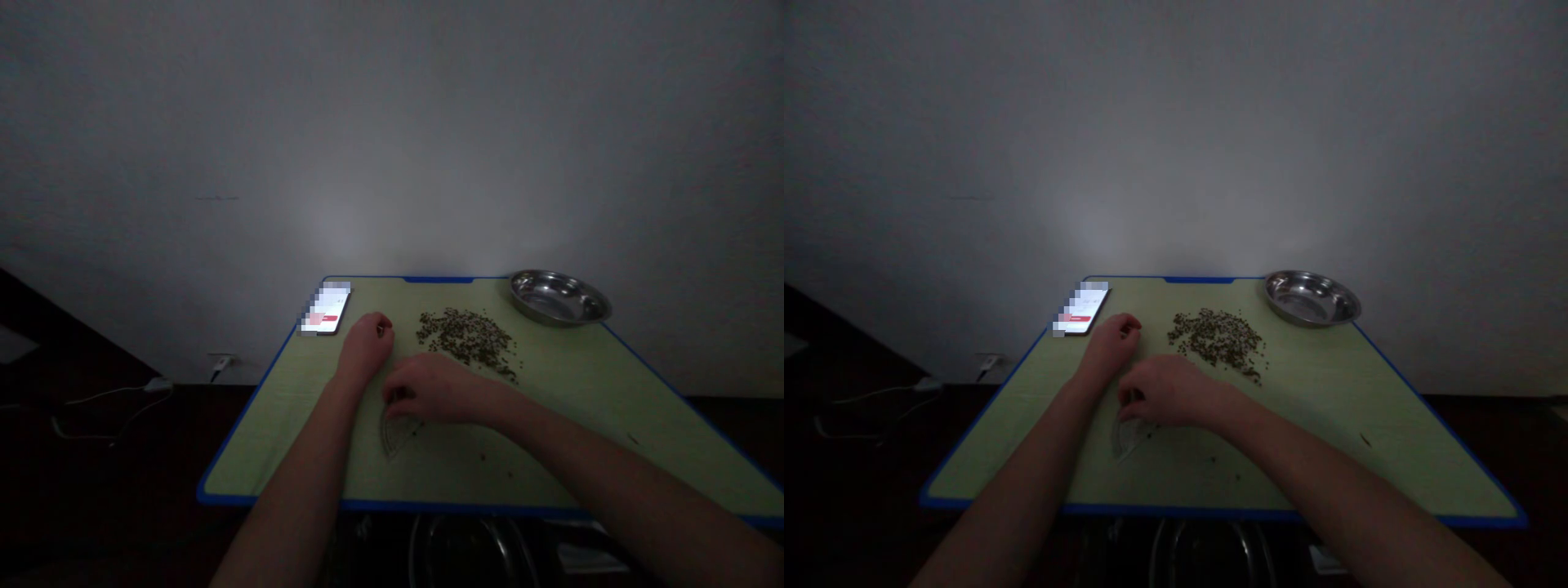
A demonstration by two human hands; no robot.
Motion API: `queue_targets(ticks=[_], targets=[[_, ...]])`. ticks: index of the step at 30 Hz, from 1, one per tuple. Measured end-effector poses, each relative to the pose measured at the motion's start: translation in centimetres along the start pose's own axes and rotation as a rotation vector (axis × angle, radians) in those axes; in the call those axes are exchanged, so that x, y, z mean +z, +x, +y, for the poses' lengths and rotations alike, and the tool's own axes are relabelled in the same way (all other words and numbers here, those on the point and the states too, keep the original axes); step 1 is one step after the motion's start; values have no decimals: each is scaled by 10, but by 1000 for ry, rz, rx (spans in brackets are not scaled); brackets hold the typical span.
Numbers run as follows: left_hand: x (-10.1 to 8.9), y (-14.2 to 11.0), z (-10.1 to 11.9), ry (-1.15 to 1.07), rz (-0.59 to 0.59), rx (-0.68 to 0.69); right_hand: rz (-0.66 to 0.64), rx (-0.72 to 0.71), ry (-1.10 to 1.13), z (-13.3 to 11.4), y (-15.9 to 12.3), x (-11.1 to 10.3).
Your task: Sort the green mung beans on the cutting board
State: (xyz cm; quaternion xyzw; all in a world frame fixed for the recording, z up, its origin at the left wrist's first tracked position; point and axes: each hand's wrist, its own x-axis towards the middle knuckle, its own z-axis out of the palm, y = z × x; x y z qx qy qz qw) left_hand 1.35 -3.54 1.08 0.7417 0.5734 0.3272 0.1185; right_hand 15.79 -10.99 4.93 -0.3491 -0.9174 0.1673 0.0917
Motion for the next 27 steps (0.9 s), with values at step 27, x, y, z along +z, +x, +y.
queue_targets(ticks=[27], targets=[[-2,2,0,-4,-40,-18,-42,43,108,5,-38,-2]])
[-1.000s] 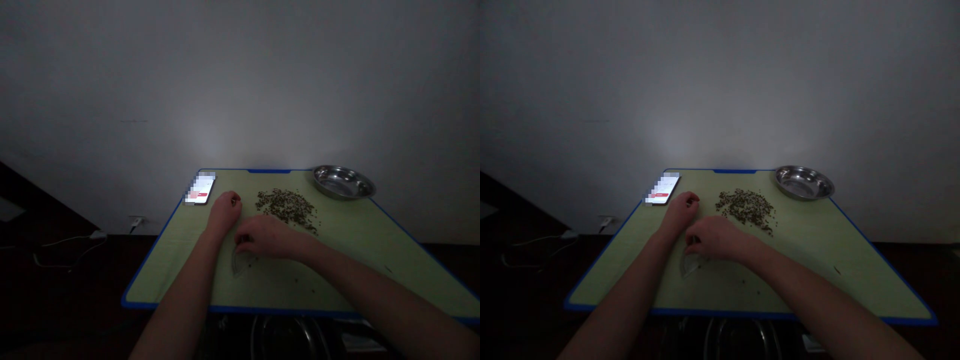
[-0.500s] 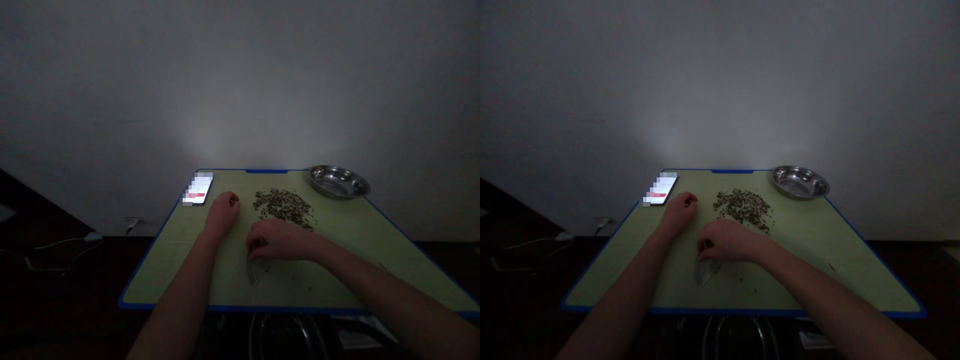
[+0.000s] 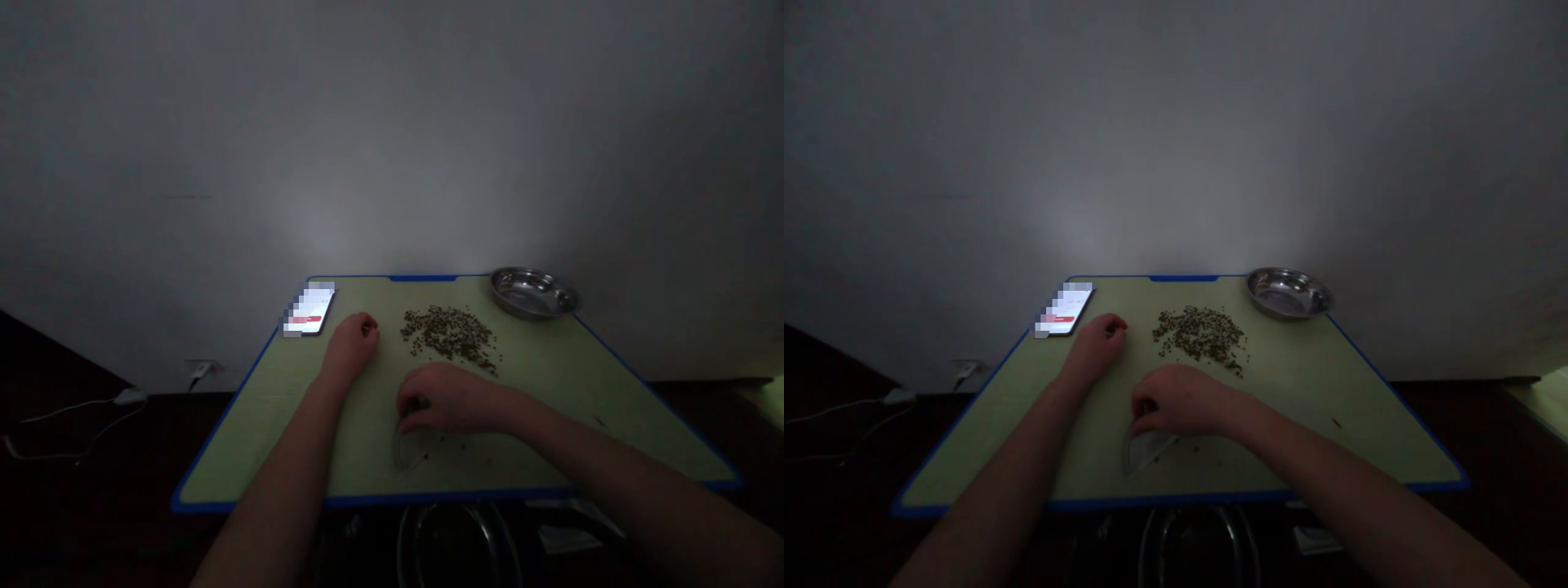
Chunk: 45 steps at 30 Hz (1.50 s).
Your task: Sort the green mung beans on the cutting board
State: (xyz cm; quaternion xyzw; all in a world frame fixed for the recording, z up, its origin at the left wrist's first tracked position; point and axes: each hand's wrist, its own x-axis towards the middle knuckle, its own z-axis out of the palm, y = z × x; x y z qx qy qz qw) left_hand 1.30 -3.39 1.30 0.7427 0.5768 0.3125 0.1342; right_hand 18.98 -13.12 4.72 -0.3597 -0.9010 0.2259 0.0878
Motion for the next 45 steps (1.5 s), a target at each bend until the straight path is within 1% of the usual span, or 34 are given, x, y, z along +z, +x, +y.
queue_targets(ticks=[6,10,17,22,24,28,31,33,35,38,45], targets=[[1,1,-1,3,5,12,-41,8,44,-5,2,2],[2,2,-2,8,7,35,-52,20,60,-3,0,2],[3,2,-3,-6,3,26,-49,28,125,1,-7,-1],[2,3,-3,15,-6,28,-11,7,188,-3,-13,-11],[1,2,-2,19,-11,22,40,44,191,-2,-22,-17],[1,1,0,15,-14,22,208,198,140,9,-53,-24],[1,0,1,17,-14,35,282,332,130,19,-78,-21],[2,0,1,22,-15,35,290,379,142,24,-89,-16],[1,1,1,22,-17,26,290,403,156,25,-93,-10],[1,1,1,26,-23,19,281,415,166,25,-90,-5],[-1,1,0,36,-25,1,292,408,131,26,-83,-3]])
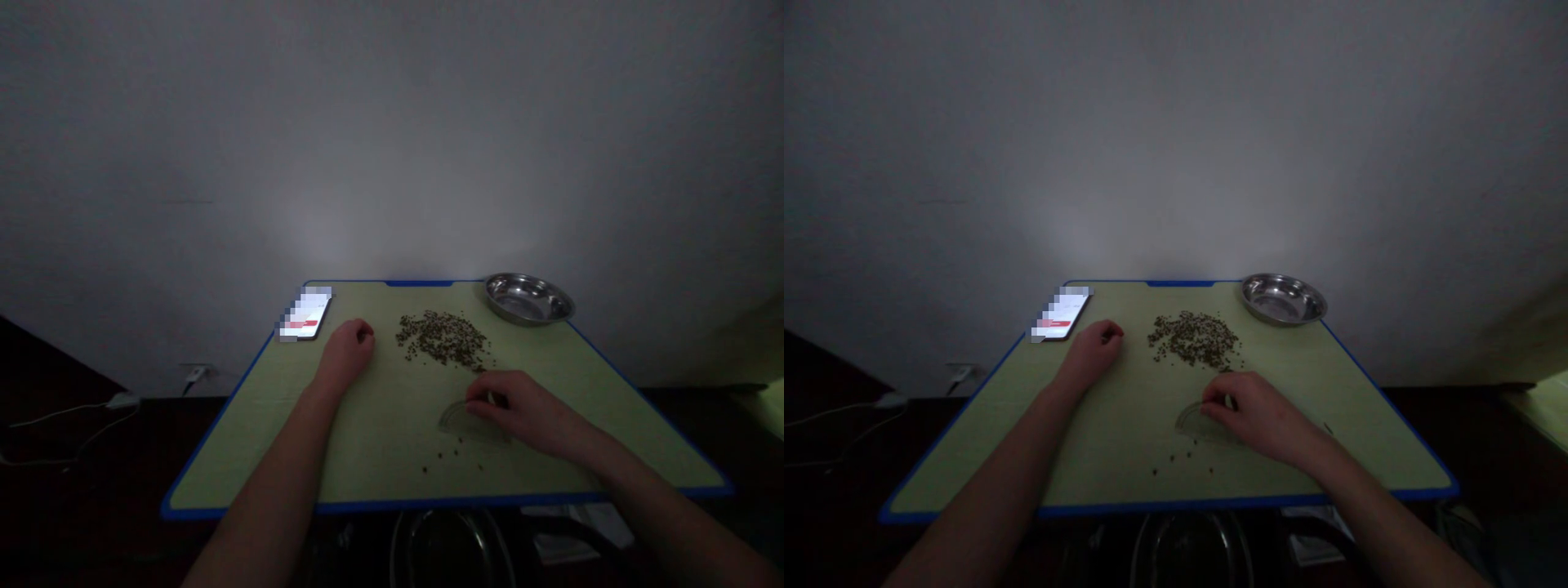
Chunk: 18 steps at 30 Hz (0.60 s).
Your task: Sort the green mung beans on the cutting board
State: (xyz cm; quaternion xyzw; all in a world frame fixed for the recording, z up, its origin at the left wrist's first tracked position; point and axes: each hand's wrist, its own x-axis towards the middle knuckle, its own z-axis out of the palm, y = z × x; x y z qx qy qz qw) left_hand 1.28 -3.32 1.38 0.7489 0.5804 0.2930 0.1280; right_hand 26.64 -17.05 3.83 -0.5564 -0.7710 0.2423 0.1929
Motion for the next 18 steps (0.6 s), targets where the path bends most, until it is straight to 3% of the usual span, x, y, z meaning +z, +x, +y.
queue_targets(ticks=[6,11,18], targets=[[1,1,-3,8,-4,10,53,20,-67,20,8,-8],[1,1,-3,8,2,24,94,44,-128,40,34,-19],[0,0,-2,4,-11,8,167,39,-233,41,55,-29]])
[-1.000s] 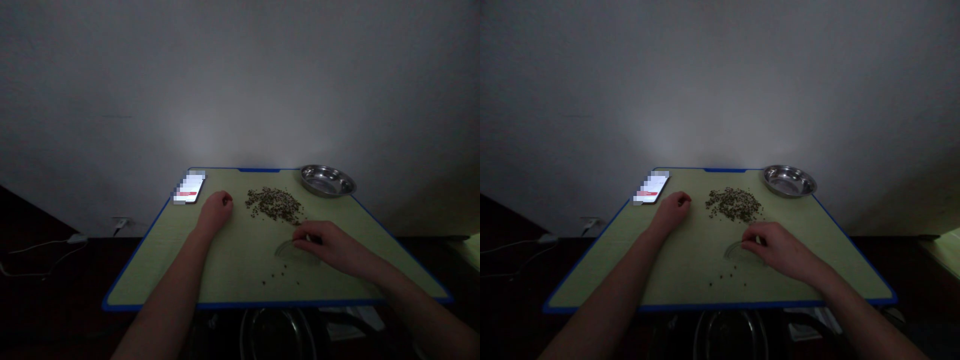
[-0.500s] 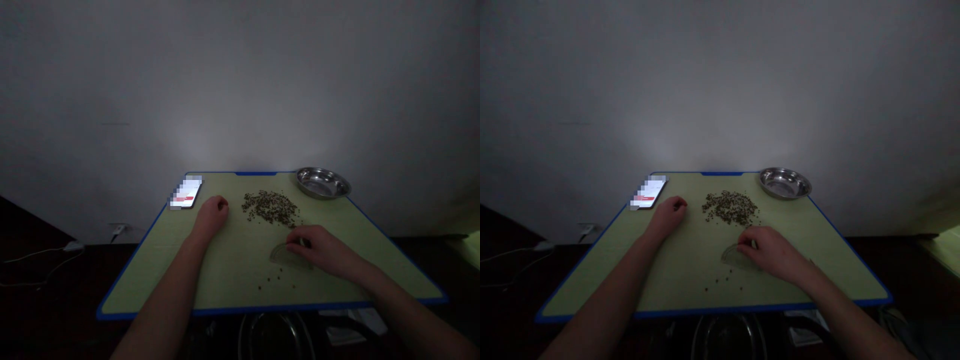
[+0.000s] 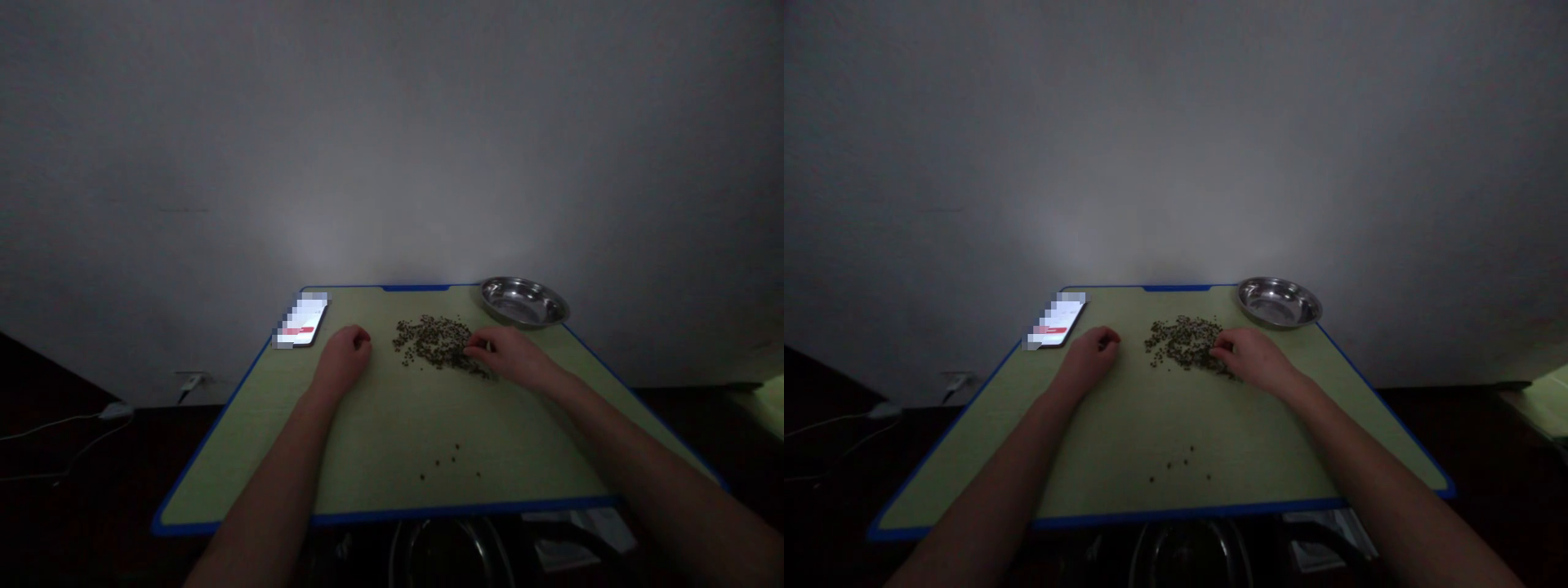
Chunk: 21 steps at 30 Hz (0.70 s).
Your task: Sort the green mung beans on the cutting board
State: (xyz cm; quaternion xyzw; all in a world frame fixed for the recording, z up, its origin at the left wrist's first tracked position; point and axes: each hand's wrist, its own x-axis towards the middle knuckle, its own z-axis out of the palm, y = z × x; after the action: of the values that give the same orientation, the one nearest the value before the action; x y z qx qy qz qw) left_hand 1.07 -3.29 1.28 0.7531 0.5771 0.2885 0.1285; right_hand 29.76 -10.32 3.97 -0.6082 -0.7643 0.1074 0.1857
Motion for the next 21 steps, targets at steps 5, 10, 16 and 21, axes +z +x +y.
queue_targets(ticks=[5,10,16,21], targets=[[1,0,2,5,-7,12,-97,-5,194,3,-12,-1],[1,1,3,23,-4,15,-198,-21,249,-8,-27,5],[2,0,2,2,-2,5,-254,-58,266,-35,-41,16],[2,1,2,3,-12,3,-292,-84,255,-48,-52,23]])
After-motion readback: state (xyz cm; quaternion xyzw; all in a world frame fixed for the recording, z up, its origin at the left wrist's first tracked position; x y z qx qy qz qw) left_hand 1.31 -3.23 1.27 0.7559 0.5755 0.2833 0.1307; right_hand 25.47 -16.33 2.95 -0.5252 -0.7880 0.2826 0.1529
